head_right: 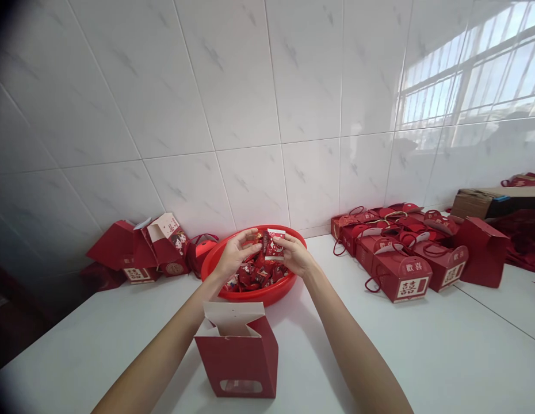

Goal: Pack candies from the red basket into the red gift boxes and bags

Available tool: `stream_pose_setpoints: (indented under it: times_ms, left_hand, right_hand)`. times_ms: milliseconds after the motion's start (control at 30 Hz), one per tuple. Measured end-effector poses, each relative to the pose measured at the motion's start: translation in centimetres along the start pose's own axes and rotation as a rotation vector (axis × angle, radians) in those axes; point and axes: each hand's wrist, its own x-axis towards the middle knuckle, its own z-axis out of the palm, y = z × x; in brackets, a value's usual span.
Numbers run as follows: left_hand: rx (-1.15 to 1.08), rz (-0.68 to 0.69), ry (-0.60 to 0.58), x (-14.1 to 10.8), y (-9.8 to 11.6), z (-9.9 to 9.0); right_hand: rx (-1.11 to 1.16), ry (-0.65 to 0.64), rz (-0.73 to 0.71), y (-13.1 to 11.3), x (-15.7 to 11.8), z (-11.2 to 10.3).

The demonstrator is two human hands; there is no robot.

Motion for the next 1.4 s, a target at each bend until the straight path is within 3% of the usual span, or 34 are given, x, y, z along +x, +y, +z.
stream_pose_setpoints:
  times_ms: [167, 333, 533, 967, 1200, 1400]
  left_hand:
    - [0.056, 0.085, -0.014, -2.6, 3.3, -0.4]
    - [0.166, 0.166, 0.057, -6.1, 6.3, -0.7]
    - [0.140, 0.160, 0.039, -9.8, 8.8, -0.6]
    - [0.061, 0.077, -0.065, -11.8, 9.0, -1.9]
    - [0.120, 0.088, -0.024, -12.2, 10.0, -2.4]
    - [0.415, 0.014, -0.266, -13.2, 10.7, -2.6]
  right_hand:
    - [-0.023, -0.137, -0.047, -1.3, -1.4, 2.2]
    - [-0.161, -0.240, -0.060, -3.2, -3.9, 4.9]
    - [-0.339, -0.373, -0.140, -4.5, -6.7, 7.0]
    - [-0.607, -0.440, -0.177, -5.5, -9.6, 9.3]
    - [-0.667, -0.378, -0.212, -6.1, -10.0, 9.2]
    - [-0.661, -0.309, -0.277, -7.1, -10.3, 8.5]
